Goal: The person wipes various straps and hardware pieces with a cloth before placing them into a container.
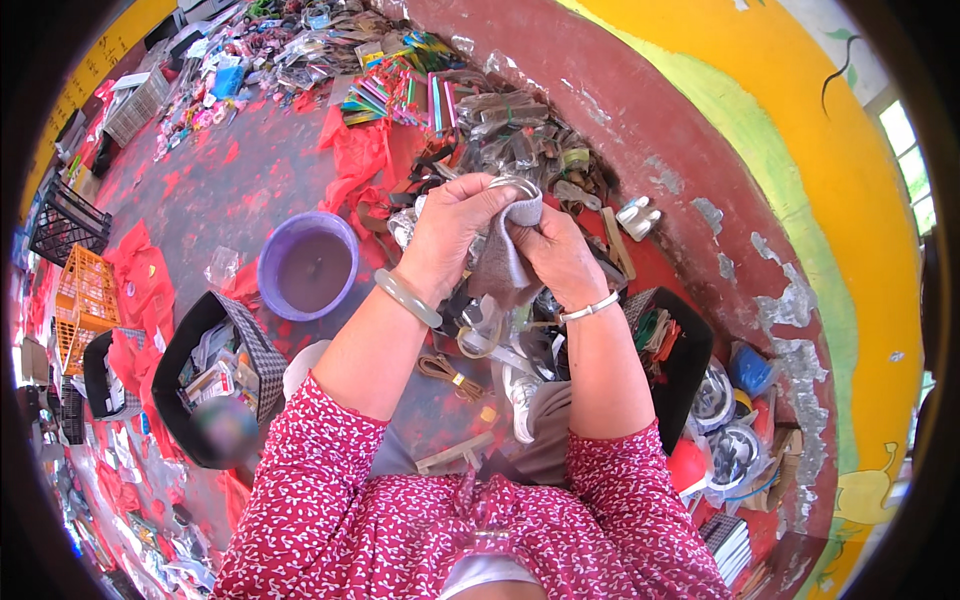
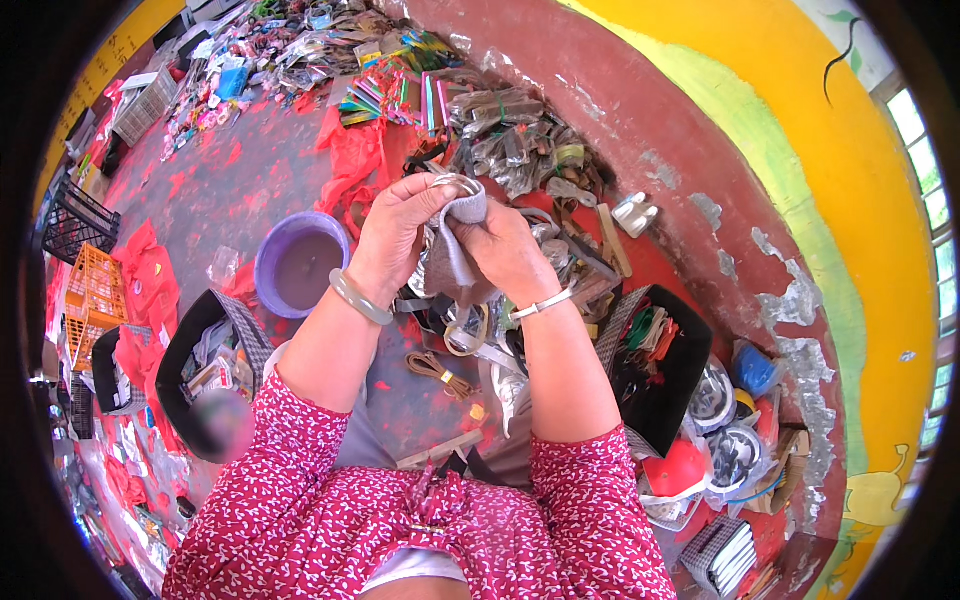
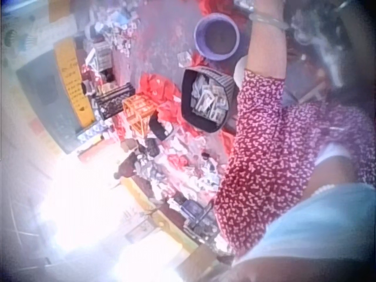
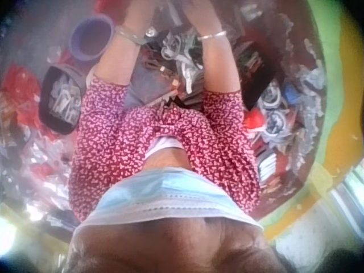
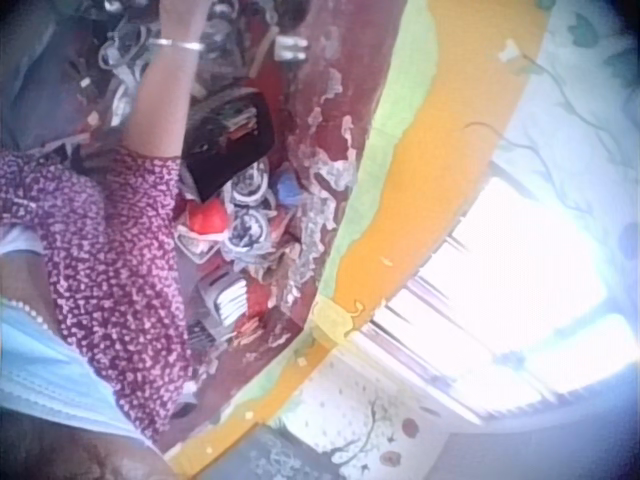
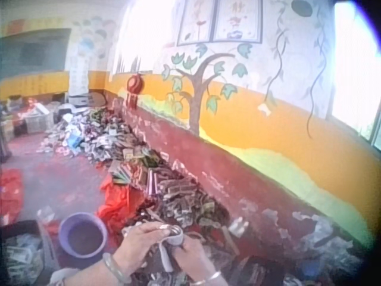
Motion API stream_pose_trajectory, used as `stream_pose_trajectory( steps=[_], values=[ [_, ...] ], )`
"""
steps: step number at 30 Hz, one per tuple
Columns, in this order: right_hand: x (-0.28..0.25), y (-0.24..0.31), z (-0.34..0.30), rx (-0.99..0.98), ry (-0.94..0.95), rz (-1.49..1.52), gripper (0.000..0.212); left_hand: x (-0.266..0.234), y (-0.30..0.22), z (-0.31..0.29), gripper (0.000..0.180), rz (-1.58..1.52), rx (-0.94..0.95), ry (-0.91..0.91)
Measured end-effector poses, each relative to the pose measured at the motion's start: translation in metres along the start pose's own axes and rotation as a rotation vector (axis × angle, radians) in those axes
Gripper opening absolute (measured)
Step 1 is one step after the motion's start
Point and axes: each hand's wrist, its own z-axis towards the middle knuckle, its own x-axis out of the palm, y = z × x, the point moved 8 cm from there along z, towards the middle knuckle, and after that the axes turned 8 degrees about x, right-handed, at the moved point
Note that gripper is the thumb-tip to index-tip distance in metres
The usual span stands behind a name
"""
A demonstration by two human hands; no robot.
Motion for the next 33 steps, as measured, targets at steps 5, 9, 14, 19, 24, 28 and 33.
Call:
stream_pose_trajectory(
  steps=[5, 9, 14, 19, 24, 28, 33],
  values=[
    [0.01, 0.003, -0.006, 0.065, 0.143, 0.253, 0.017, 0.013, -0.017, -0.003, 0.017, 0.013, -0.021, 0.084],
    [0.019, -0.004, -0.004, 0.127, 0.177, 0.352, 0.018, 0.01, -0.006, 0.0, 0.018, -0.158, -0.057, 0.137],
    [0.034, -0.005, 0.003, 0.114, 0.167, 0.422, 0.019, -0.008, -0.018, 0.003, 0.024, -0.077, 0.125, -0.147],
    [0.044, -0.003, 0.004, 0.064, 0.25, 0.514, 0.017, -0.01, -0.029, -0.001, 0.024, -0.067, 0.145, -0.185],
    [0.048, -0.004, 0.0, 0.123, 0.289, 0.445, 0.016, -0.017, -0.031, -0.002, 0.022, -0.077, 0.129, -0.214],
    [0.058, -0.013, -0.007, 0.152, 0.356, 0.311, 0.016, -0.039, -0.036, 0.006, 0.016, -0.285, 0.15, -0.315],
    [0.062, -0.016, -0.012, 0.207, 0.34, 0.22, 0.016, -0.049, -0.032, 0.01, 0.014, -0.377, 0.14, -0.32]
  ],
)
